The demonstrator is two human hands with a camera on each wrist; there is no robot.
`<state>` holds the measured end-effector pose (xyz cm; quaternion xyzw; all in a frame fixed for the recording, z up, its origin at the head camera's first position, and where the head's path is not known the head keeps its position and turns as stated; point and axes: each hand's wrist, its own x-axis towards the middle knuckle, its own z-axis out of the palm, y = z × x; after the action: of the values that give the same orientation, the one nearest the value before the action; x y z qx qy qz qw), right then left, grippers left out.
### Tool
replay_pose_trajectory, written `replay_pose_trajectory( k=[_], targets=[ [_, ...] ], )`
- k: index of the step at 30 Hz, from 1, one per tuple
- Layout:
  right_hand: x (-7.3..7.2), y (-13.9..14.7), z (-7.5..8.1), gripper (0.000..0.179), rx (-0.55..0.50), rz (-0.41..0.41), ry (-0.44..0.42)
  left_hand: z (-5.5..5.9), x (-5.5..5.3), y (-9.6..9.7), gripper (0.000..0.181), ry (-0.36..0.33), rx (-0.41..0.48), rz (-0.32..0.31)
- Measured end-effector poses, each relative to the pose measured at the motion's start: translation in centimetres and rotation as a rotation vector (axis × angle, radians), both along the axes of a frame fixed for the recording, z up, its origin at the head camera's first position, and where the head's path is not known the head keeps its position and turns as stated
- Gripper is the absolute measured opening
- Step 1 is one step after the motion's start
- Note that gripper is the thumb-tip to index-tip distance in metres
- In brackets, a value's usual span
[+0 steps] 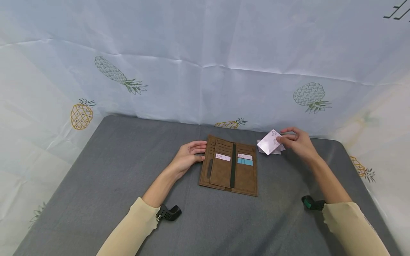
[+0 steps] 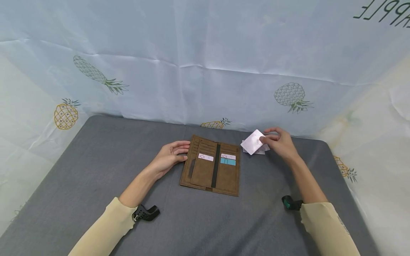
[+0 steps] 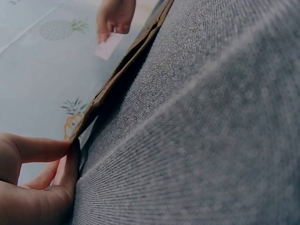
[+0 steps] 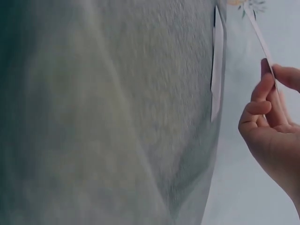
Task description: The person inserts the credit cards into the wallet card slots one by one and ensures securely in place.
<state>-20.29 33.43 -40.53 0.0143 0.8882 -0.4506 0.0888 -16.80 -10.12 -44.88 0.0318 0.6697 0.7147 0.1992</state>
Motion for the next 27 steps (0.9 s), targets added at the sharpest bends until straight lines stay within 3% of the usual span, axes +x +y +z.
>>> replay_pose_trajectory(
  k=[7,17,27],
  targets=[
    [-0.4,-1.9,-0.6,0.042,-0.118,-0.035,0.086,0.0,0.0,-0.1,0.063,0.001,0.000,-0.002],
    [-1.1,-5.4,-0.9,0.039,-0.235,-0.085,0.138,-0.1,0.0,0.0,0.063,-0.003,0.003,-0.001],
    [-1.7,-9.0,-0.8,0.035,-0.199,-0.075,0.172,0.0,0.0,-0.1,0.062,0.002,0.002,-0.001]
  ],
)
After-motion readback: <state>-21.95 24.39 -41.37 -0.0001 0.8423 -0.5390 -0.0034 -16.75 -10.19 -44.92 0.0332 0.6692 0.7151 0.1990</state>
